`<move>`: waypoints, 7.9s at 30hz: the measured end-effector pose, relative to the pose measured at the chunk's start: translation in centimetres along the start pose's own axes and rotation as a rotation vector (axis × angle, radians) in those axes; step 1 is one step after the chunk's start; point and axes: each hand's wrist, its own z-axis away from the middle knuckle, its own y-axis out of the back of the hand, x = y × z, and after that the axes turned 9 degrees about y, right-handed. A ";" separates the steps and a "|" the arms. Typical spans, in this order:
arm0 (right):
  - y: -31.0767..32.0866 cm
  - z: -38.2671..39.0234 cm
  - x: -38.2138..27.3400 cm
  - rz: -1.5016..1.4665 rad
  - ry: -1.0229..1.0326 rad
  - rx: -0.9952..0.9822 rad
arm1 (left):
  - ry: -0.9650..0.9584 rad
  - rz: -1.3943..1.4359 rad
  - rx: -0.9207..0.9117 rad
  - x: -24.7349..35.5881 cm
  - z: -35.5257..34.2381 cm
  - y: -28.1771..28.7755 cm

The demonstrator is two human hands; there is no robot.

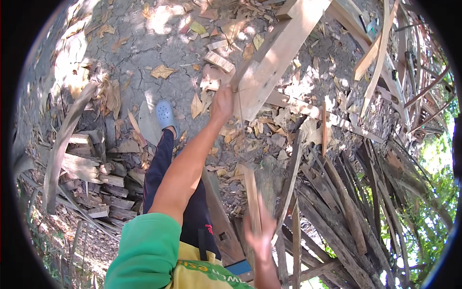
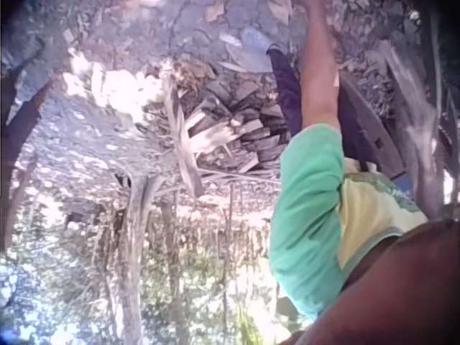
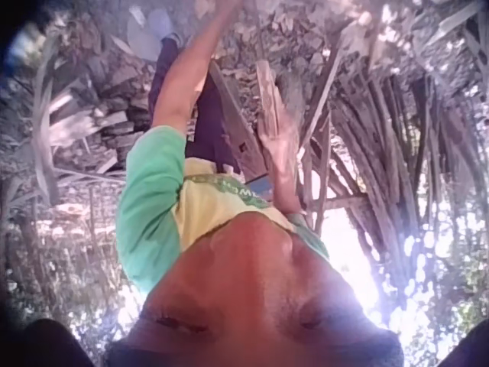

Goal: The person saws wood beams using a hand saw while standing and sitting over the material, occasionally assisted by another person who holds or marks the wood.

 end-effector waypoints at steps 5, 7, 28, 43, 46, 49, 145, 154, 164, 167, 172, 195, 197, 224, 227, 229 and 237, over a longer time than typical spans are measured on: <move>-9.0 -15.5 3.7 -0.155 0.155 0.100 | -0.236 -0.056 0.023 -4.2 -3.4 0.7; -6.9 -11.2 5.6 -0.101 0.083 0.074 | -0.104 -0.068 -0.072 -3.1 -0.2 -1.2; -1.7 4.0 6.5 -0.027 0.103 0.049 | 0.044 -0.173 0.041 -0.4 -0.5 0.4; -3.5 8.2 13.2 -0.070 -0.281 -0.104 | 0.002 -0.199 0.043 0.4 0.8 -1.2; -7.6 -11.6 8.7 -0.079 0.201 0.089 | -0.022 -0.126 0.010 -1.0 0.1 -1.1; -6.8 -12.2 8.5 -0.062 0.284 0.137 | -0.281 -0.310 0.012 -0.7 1.2 -1.2; -9.4 -12.1 12.1 -0.226 0.399 0.162 | -0.123 -0.216 -0.008 -0.7 1.2 -0.7; -10.1 -12.7 11.3 -0.202 0.423 0.272 | 0.018 -0.005 0.068 -0.8 1.4 -1.3; -5.3 0.1 12.5 -0.128 0.266 0.138 | 0.135 -0.094 0.029 0.8 2.0 -0.4; -1.7 9.2 13.8 -0.066 0.319 0.157 | 0.065 -0.160 0.093 1.6 2.1 -0.8; -5.4 0.1 14.6 -0.078 0.272 0.109 | 0.090 -0.148 0.027 1.6 2.3 -1.5; -7.3 -5.6 14.0 -0.132 0.328 0.213 | 0.098 -0.219 0.032 -0.7 1.7 -1.3; -4.8 3.8 15.0 -0.113 0.272 0.189 | 0.100 -0.225 0.076 0.0 0.9 -0.4; -7.9 -7.4 15.1 -0.185 0.333 0.217 | 0.028 -0.253 0.094 -0.4 1.8 -1.4; -4.6 7.4 18.0 -0.067 0.333 0.227 | 0.063 -0.251 0.079 0.8 1.6 -1.0; -3.9 8.5 18.1 -0.007 0.293 0.207 | 0.068 -0.254 0.129 1.8 2.0 -1.9; -9.1 -12.4 15.0 -0.185 0.431 0.292 | 0.082 -0.111 0.028 0.2 2.9 -1.8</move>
